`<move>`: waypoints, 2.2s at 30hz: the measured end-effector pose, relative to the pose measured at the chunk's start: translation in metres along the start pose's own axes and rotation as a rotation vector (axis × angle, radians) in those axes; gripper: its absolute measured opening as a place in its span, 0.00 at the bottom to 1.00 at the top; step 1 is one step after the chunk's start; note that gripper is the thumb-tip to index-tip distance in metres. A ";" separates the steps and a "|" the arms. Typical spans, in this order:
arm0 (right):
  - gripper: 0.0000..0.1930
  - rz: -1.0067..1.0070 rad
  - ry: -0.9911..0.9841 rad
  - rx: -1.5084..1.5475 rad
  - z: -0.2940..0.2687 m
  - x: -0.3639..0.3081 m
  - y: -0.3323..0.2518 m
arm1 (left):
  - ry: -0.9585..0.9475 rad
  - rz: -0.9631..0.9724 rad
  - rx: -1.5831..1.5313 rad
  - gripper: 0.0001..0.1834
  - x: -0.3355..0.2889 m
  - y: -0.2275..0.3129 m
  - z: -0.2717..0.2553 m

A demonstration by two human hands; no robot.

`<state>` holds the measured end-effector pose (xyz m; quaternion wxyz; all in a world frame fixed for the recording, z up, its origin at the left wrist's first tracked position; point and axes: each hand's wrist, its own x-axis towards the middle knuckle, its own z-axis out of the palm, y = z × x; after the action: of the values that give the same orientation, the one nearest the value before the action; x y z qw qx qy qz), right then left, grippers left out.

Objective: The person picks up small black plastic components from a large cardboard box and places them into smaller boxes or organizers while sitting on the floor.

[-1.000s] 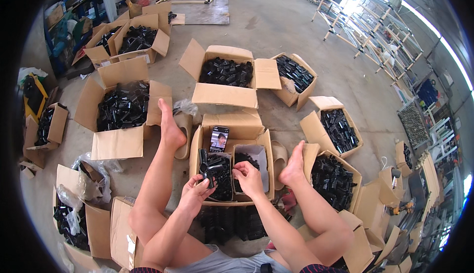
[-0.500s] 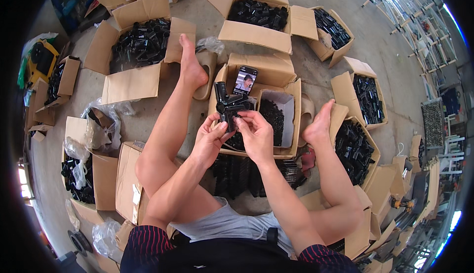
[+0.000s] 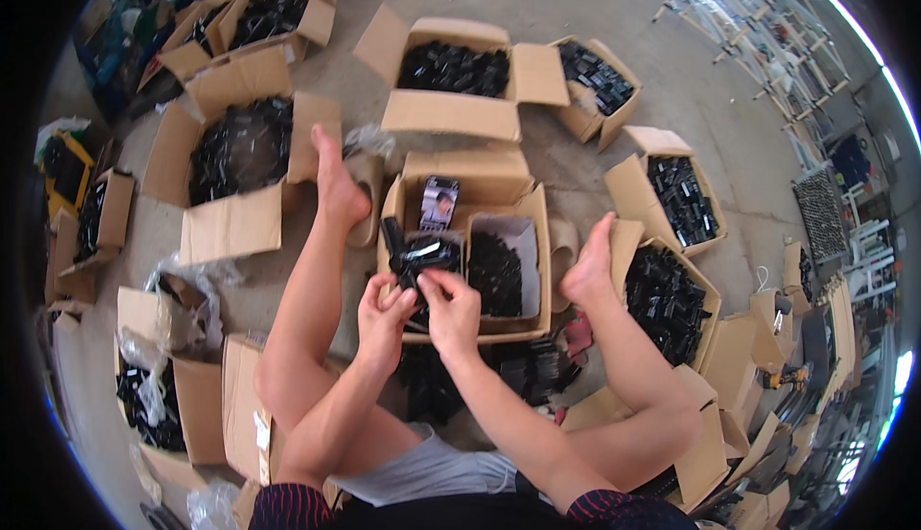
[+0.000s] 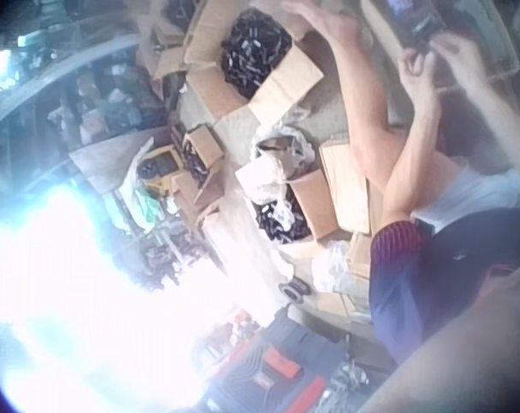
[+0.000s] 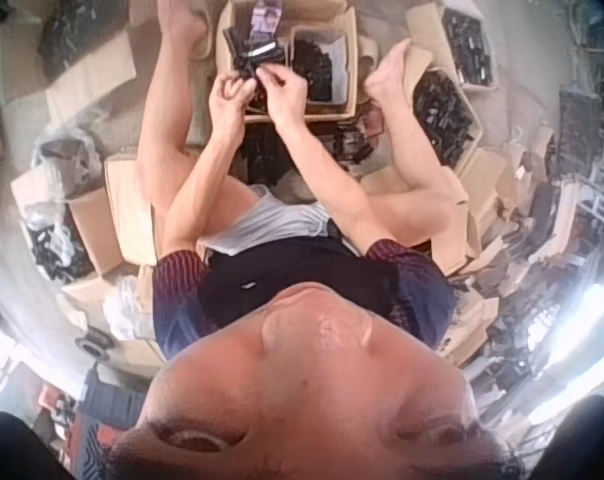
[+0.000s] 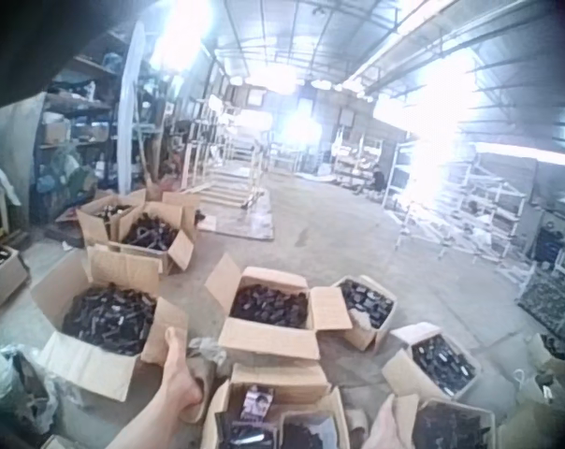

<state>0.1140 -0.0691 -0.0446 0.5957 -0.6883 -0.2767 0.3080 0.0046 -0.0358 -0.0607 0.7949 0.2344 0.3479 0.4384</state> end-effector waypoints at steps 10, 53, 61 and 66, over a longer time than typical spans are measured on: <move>0.11 0.137 0.013 0.209 0.004 -0.006 -0.002 | 0.004 0.040 -0.002 0.20 -0.004 -0.001 0.000; 0.12 0.027 -0.029 0.091 -0.008 -0.003 0.006 | -0.006 0.063 0.040 0.19 -0.005 -0.003 0.000; 0.12 -0.027 -0.077 0.096 -0.006 -0.005 0.004 | 0.016 0.047 0.009 0.19 -0.006 0.001 0.002; 0.10 -0.028 -0.057 0.201 -0.004 -0.005 0.010 | -0.006 0.056 0.006 0.20 -0.005 -0.004 -0.003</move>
<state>0.1142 -0.0773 -0.0538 0.6577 -0.6122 -0.2709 0.3453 0.0026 -0.0417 -0.0640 0.7827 0.2475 0.3402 0.4587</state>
